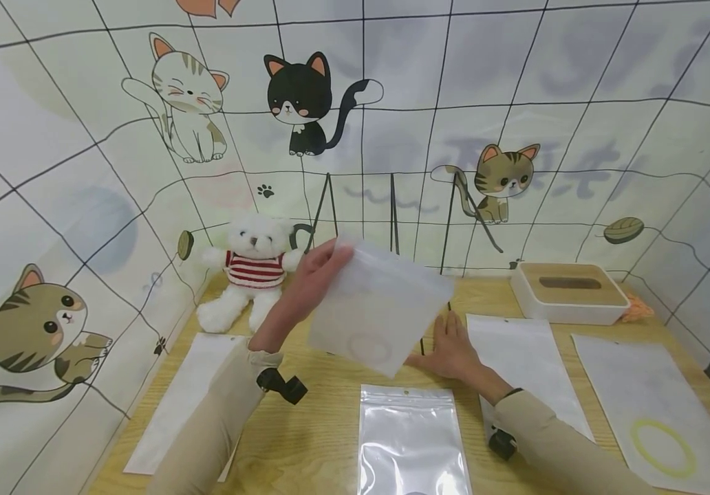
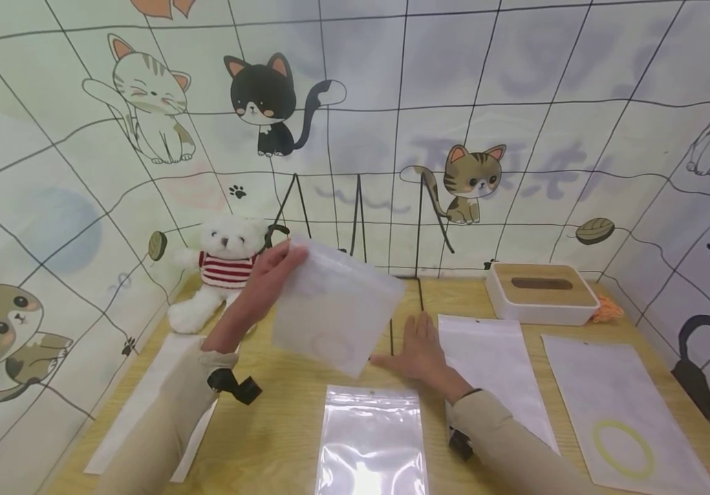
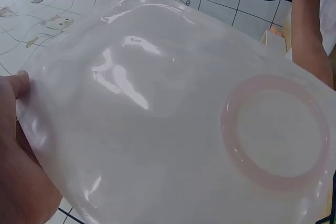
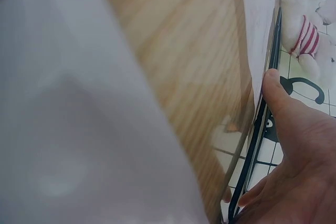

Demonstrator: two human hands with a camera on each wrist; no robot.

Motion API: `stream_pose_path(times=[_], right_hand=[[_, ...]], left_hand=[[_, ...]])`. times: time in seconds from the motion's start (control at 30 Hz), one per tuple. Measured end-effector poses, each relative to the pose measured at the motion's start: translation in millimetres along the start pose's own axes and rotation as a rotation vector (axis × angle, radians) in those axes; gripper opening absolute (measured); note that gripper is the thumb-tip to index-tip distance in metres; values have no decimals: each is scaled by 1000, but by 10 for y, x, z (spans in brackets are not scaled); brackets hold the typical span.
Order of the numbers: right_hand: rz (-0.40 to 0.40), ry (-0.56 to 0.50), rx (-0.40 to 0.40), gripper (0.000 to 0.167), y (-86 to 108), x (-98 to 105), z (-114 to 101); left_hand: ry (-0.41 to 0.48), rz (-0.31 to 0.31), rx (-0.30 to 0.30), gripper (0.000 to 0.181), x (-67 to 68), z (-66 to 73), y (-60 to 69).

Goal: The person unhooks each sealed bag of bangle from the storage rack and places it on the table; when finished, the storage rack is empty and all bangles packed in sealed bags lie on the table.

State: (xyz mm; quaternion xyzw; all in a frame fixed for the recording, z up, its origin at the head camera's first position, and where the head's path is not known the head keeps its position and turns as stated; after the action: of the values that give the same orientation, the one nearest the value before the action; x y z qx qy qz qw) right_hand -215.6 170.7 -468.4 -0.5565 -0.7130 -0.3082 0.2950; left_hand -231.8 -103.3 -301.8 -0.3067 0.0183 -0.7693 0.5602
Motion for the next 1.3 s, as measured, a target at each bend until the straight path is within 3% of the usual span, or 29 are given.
stream_pose_path(times=[0.23, 0.43, 0.5, 0.67, 0.93, 1.1, 1.3], right_hand=[[38, -27, 93, 122, 1, 7, -1], [54, -20, 169, 93, -10, 27, 19], [39, -17, 148, 92, -15, 29, 17], [7, -5, 45, 114, -13, 24, -2], [-34, -28, -3, 125, 34, 13, -57], [-36, -36, -1, 126, 55, 29, -81], [-33, -28, -5, 126, 64, 37, -73]], left_hand=[[31, -6, -42, 34, 19, 84, 128], [43, -5, 44, 37, 30, 104, 258], [32, 16, 40, 35, 56, 108, 313], [59, 46, 23, 25, 154, 71, 496], [179, 56, 173, 18, 314, -94, 829], [289, 10, 242, 19, 424, -175, 1034], [293, 13, 400, 18, 540, -268, 1186]])
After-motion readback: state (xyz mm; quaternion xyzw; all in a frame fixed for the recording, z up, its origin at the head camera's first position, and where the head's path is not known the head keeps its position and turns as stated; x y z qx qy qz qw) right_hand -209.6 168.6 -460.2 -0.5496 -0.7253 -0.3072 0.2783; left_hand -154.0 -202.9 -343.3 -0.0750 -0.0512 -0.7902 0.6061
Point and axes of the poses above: each hand's wrist, its own y-axis away from the middle knuckle, its own x-axis out of the back of the hand, z = x × y, the point moved 2 cm from there along -y, towards the middle knuckle, and after that the axes turned 14 degrees about -y, right-handed, at the moved point
